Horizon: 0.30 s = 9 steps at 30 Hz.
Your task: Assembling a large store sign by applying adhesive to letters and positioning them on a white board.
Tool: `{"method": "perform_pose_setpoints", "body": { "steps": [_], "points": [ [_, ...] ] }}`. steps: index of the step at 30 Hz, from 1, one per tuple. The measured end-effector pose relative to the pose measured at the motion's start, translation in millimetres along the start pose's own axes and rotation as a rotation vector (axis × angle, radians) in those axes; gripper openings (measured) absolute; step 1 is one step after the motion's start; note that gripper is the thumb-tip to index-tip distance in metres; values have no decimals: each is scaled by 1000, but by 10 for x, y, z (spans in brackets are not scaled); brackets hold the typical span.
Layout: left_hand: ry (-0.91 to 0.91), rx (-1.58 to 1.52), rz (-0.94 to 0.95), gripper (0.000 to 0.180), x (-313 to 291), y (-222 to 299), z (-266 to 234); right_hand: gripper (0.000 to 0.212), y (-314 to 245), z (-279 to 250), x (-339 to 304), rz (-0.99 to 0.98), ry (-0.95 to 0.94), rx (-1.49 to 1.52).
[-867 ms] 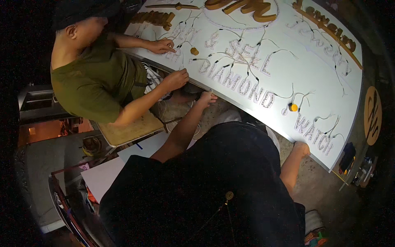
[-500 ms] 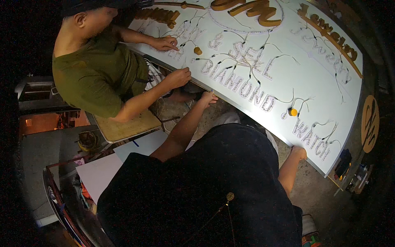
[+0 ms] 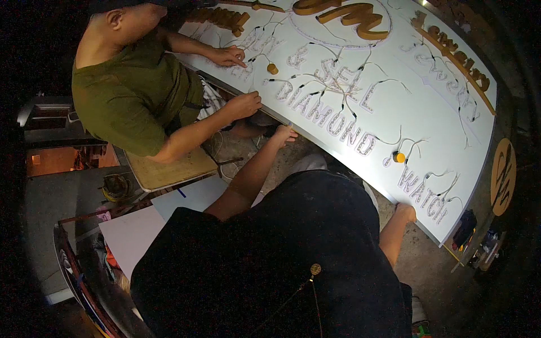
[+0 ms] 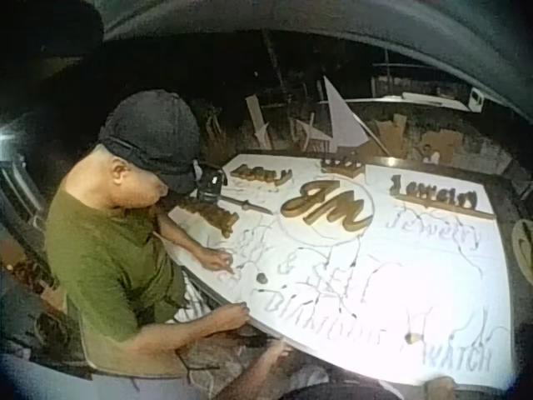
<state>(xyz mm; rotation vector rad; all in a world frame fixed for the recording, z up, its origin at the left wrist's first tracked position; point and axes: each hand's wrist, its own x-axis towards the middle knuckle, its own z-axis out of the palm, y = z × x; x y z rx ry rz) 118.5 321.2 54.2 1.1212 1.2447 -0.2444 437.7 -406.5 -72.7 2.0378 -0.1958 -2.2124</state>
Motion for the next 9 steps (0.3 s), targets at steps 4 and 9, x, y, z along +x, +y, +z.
{"method": "perform_pose_setpoints", "body": {
  "steps": [4, 9],
  "points": [
    [202, 25, -33, 52, -326, -149, -542, 44, -2137, 1061, -524, 193, 299, -376],
    [134, 29, -21, 53, -179, -102, -380, 58, -2000, 1053, -890, 442, 247, 590]
  ]
}}
